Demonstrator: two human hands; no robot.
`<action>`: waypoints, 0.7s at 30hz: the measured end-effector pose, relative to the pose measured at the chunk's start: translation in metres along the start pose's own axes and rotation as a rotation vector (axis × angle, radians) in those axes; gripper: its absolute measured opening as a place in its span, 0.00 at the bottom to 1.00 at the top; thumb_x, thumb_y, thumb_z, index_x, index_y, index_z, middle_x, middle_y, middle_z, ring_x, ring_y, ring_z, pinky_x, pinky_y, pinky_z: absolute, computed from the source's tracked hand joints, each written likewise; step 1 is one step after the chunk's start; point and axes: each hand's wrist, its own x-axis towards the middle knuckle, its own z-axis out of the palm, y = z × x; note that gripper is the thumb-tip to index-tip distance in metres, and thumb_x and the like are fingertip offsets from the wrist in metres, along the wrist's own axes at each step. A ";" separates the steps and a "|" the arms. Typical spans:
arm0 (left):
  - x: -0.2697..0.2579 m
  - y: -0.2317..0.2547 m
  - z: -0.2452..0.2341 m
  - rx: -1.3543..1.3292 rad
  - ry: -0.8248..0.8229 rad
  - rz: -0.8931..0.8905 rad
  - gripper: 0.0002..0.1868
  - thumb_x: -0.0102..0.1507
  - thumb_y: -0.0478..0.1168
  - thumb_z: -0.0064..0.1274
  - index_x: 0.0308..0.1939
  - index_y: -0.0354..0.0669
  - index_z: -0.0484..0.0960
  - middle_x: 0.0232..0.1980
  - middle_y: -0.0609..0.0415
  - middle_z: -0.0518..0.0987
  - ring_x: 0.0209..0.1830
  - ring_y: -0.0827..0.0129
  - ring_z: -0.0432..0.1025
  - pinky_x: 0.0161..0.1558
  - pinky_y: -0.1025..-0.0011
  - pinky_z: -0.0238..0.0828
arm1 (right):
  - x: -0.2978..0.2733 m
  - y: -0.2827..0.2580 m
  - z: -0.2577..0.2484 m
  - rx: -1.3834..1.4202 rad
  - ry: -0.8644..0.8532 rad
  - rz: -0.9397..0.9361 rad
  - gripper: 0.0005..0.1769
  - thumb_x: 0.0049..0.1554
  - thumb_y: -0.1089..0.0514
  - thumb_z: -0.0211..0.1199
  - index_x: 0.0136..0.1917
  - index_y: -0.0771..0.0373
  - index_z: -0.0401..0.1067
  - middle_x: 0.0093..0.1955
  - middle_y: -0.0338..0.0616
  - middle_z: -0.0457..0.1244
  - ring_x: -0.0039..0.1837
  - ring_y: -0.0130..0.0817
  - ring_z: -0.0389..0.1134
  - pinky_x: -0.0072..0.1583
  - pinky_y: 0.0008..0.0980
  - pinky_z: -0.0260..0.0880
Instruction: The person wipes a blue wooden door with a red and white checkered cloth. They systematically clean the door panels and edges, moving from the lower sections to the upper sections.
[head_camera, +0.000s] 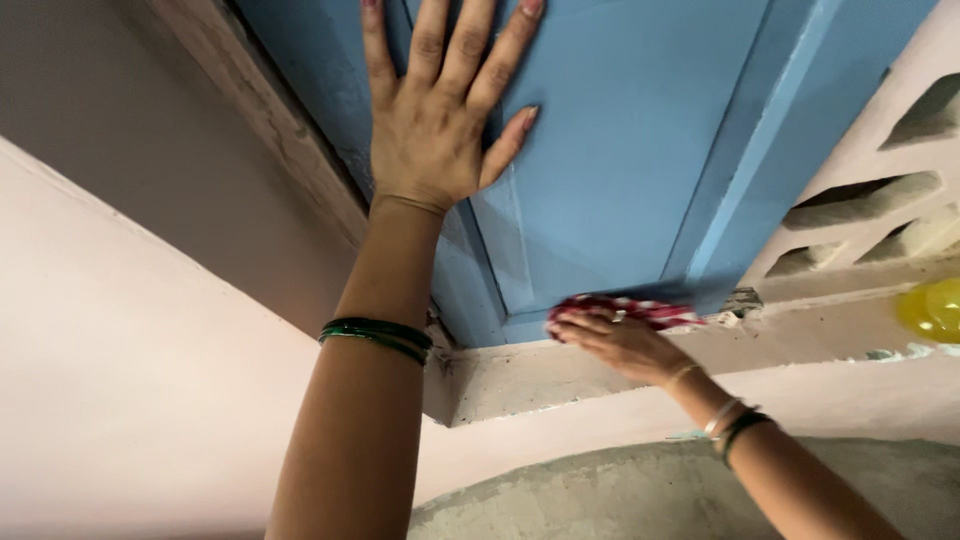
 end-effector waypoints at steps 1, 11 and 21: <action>0.001 0.000 -0.001 -0.005 -0.005 -0.004 0.33 0.79 0.64 0.32 0.86 0.63 0.54 0.85 0.51 0.53 0.84 0.53 0.44 0.75 0.33 0.24 | -0.017 0.008 0.002 0.009 -0.012 0.029 0.38 0.58 0.68 0.51 0.80 0.54 0.49 0.84 0.35 0.39 0.83 0.30 0.38 0.76 0.37 0.38; 0.006 0.001 -0.011 0.010 -0.012 -0.004 0.33 0.79 0.66 0.27 0.85 0.63 0.57 0.84 0.52 0.52 0.83 0.54 0.44 0.74 0.33 0.25 | -0.059 0.011 0.003 0.071 0.011 0.287 0.38 0.58 0.69 0.50 0.79 0.56 0.48 0.84 0.37 0.38 0.83 0.31 0.35 0.76 0.39 0.40; 0.001 -0.001 -0.003 0.066 0.076 0.030 0.34 0.79 0.65 0.27 0.84 0.57 0.60 0.84 0.48 0.56 0.84 0.51 0.48 0.74 0.34 0.28 | 0.035 -0.092 -0.011 0.404 0.228 0.546 0.48 0.42 0.73 0.61 0.75 0.58 0.56 0.81 0.41 0.47 0.80 0.39 0.48 0.73 0.44 0.60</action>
